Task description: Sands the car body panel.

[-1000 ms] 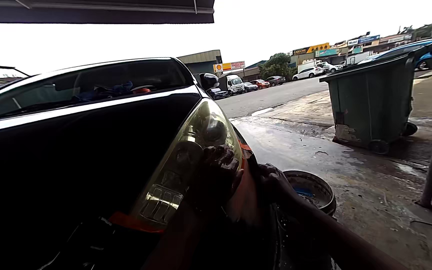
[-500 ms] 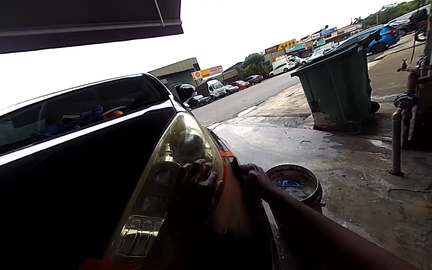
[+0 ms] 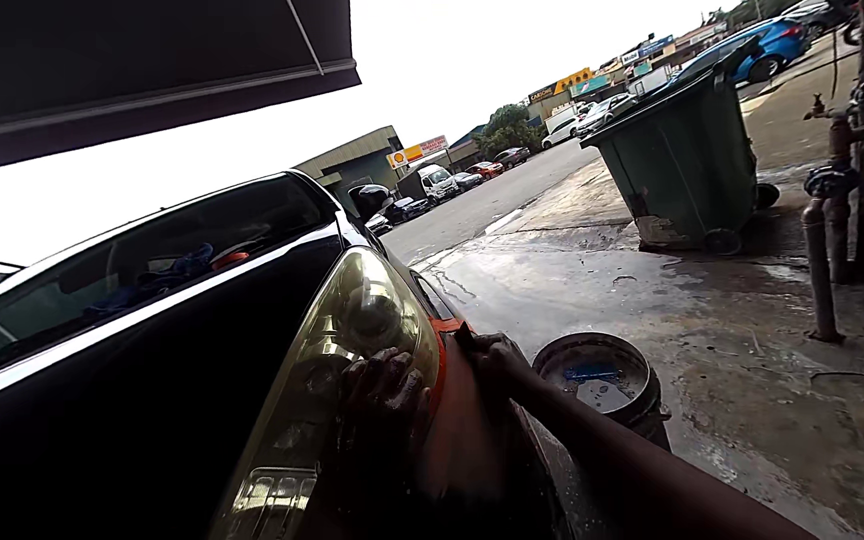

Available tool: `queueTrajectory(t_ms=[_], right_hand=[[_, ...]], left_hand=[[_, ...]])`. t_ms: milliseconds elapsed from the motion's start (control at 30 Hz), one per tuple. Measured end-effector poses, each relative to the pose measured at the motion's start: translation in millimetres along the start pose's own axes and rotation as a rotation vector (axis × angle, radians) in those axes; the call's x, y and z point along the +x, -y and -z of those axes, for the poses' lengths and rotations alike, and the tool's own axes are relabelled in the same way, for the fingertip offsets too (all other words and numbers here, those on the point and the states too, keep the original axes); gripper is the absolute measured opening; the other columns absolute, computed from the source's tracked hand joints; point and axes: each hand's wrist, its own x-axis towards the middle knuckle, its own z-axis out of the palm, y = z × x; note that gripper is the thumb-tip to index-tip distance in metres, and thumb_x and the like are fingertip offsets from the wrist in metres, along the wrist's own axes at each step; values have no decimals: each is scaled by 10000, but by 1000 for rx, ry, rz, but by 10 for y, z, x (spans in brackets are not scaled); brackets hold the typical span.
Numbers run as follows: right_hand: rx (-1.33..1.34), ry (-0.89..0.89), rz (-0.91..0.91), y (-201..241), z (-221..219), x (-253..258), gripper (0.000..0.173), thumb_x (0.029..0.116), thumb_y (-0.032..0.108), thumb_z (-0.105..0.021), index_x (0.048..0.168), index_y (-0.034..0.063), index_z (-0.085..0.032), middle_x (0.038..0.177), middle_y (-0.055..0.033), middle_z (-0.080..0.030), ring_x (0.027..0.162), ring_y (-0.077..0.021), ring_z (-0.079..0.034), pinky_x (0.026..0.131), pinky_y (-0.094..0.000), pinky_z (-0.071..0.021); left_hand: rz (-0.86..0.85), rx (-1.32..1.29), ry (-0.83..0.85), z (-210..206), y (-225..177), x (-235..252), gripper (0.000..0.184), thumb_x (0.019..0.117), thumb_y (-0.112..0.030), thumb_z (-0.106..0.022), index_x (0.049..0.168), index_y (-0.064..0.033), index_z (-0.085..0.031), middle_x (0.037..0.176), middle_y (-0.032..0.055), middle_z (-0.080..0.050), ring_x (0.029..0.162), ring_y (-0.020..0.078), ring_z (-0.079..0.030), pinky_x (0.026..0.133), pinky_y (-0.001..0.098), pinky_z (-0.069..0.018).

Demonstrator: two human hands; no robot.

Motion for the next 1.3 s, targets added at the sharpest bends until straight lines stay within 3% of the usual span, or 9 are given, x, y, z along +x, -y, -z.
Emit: queueTrajectory(t_ms=[100, 233, 367, 533, 667, 800, 967, 1100, 1300], right_hand=[[-42, 58, 60, 66, -55, -402, 376, 1069, 281, -471, 1288, 64, -685, 1289, -166, -672, 1269, -295, -601, 1115, -482, -434], [45, 45, 75, -80, 56, -34, 257, 1027, 263, -568, 1093, 87, -744, 1082, -128, -721, 1075, -275, -666, 961, -517, -506], [-20, 57, 112, -89, -81, -430, 419, 1065, 290, -452, 1413, 132, -624, 1271, -159, -678, 1220, -307, -631, 1058, -487, -487], [58, 41, 124, -264, 28, 10, 330, 1050, 263, -506, 1236, 89, -716, 1234, -147, -700, 1214, -295, -635, 1055, -509, -483], [37, 118, 151, -239, -12, -442, 434, 1053, 269, -461, 1461, 189, -590, 1242, -153, -672, 1137, -317, -659, 958, -514, -541], [45, 149, 112, -262, 135, -41, 363, 1057, 257, -463, 1317, 123, -677, 1305, -133, -677, 1253, -290, -618, 1075, -509, -468], [33, 115, 153, -248, 22, -483, 415, 1047, 258, -454, 1413, 172, -629, 1177, -151, -687, 1075, -316, -681, 902, -511, -559], [26, 133, 51, -205, 145, 1, 338, 1050, 225, -475, 1292, 101, -676, 1261, -151, -674, 1219, -310, -628, 1024, -515, -497], [51, 92, 145, -219, 54, -271, 357, 1033, 246, -464, 1290, 127, -682, 1154, -143, -694, 1088, -306, -675, 920, -511, -545]], left_hand=[[-3, 16, -27, -6, 21, 18, 340, 969, -415, -519, 951, -224, -799, 1158, 0, -748, 1187, 231, -655, 998, 481, -476], [-5, 28, -29, -51, 8, -11, 323, 977, -386, -519, 942, -210, -787, 1162, 3, -739, 1180, 228, -652, 997, 474, -468], [-11, 45, 9, 17, 14, 24, 293, 972, -396, -541, 971, -225, -779, 1147, -6, -735, 1169, 219, -647, 1006, 463, -465], [-17, 80, 46, 30, -11, 36, 291, 974, -400, -533, 975, -220, -761, 1160, 3, -729, 1179, 221, -641, 1018, 462, -457], [-22, 83, 42, 51, -16, 71, 284, 978, -419, -525, 976, -227, -735, 1154, 13, -714, 1175, 216, -625, 1017, 444, -437], [-23, 80, 48, 69, -42, 101, 288, 975, -431, -528, 976, -222, -725, 1146, 17, -710, 1175, 218, -622, 1016, 452, -431], [-16, 98, 58, 71, -35, 120, 291, 982, -440, -518, 994, -229, -718, 1157, 22, -708, 1184, 227, -620, 1018, 461, -437], [-14, 99, 57, 84, -58, 86, 304, 976, -429, -516, 984, -211, -728, 1150, 32, -710, 1182, 236, -620, 1019, 460, -427], [-12, 109, 55, 74, -31, 81, 308, 982, -448, -514, 1001, -220, -719, 1164, 32, -709, 1188, 231, -617, 1029, 462, -418]])
